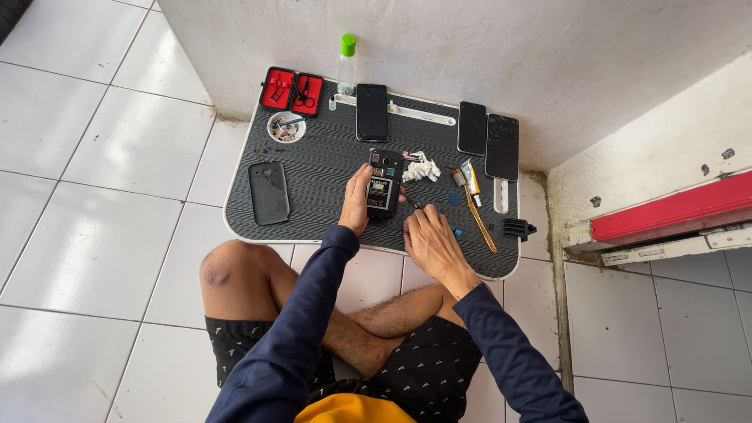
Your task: The person uses a precision screwdriver to install or remove small screws from the internal components of a disassembled smartphone.
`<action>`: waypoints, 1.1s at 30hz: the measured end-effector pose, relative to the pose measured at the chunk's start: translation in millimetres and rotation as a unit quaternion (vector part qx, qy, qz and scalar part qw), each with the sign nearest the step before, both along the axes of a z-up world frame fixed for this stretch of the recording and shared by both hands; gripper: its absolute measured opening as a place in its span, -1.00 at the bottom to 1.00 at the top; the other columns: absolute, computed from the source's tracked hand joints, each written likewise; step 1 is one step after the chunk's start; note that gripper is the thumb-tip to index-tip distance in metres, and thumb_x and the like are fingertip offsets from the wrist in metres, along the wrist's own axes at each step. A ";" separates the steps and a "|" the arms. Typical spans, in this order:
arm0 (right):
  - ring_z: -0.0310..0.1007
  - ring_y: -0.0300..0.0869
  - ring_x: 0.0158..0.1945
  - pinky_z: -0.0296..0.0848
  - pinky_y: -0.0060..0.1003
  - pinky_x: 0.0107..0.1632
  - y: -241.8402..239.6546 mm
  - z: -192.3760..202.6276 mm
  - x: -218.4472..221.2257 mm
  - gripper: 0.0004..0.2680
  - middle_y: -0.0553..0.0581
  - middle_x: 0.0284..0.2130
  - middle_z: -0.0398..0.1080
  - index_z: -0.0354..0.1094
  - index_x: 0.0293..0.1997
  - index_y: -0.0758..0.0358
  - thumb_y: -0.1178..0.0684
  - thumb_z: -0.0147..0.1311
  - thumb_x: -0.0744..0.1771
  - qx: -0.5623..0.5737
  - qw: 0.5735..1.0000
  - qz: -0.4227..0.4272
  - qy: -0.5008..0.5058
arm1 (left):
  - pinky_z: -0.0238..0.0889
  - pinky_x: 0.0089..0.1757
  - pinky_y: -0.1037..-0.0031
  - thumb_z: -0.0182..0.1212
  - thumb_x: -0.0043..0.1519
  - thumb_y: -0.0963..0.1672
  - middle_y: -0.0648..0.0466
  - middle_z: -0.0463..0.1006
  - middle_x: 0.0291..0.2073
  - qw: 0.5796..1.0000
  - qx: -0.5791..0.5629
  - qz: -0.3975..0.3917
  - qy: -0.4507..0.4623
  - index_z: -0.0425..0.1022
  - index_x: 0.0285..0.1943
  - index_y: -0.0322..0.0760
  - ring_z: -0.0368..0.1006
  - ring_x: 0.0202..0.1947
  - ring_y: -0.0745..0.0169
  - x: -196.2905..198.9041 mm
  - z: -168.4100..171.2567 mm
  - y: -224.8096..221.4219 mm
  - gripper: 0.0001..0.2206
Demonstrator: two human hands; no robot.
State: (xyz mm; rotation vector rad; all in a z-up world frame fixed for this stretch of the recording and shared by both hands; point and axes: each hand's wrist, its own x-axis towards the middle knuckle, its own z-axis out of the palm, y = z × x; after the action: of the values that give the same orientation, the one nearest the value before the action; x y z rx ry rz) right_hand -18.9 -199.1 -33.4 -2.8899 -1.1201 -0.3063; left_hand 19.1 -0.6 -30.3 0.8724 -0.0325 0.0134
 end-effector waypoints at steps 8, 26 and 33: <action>0.24 -0.06 -0.10 0.33 -0.14 -0.16 -1.6 3.3 -2.3 -0.93 0.02 -0.37 0.23 0.26 -0.28 0.12 0.06 0.08 0.30 0.018 0.999 0.013 -0.023 | 0.57 -0.39 0.28 -0.13 0.41 0.01 -0.55 0.57 -0.32 1.000 -0.013 -0.009 0.002 0.01 0.30 -0.66 0.63 -0.37 -0.27 0.6 -0.4 0.5 -0.45; 0.41 -0.06 -0.17 0.48 -0.16 -0.11 3.1 37.8 -22.6 -0.99 0.07 -0.36 0.40 0.50 -0.27 0.20 0.17 0.18 0.32 0.281 0.955 0.013 0.094 | 0.36 0.12 0.22 0.00 0.28 0.15 -0.49 0.50 0.03 0.973 0.195 0.072 0.096 0.23 0.40 -0.58 0.50 0.07 -0.28 -44.8 98.7 -10.7 -0.26; 0.42 -0.07 -0.17 0.49 -0.17 -0.11 6.1 24.1 -19.2 -0.99 0.06 -0.37 0.39 0.47 -0.26 0.20 0.18 0.16 0.34 0.260 0.964 -0.011 0.063 | 0.49 -0.03 0.23 0.00 0.28 0.14 -0.49 0.57 -0.15 0.979 0.170 0.066 0.095 0.14 0.41 -0.66 0.59 -0.09 -0.21 -25.5 56.9 -7.8 -0.23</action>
State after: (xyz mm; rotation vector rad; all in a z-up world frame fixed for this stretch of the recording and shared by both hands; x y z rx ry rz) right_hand -38.0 -193.0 -9.3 -2.4196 -0.8334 -0.3488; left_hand -6.4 -8.3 26.6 1.2139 0.2090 0.0501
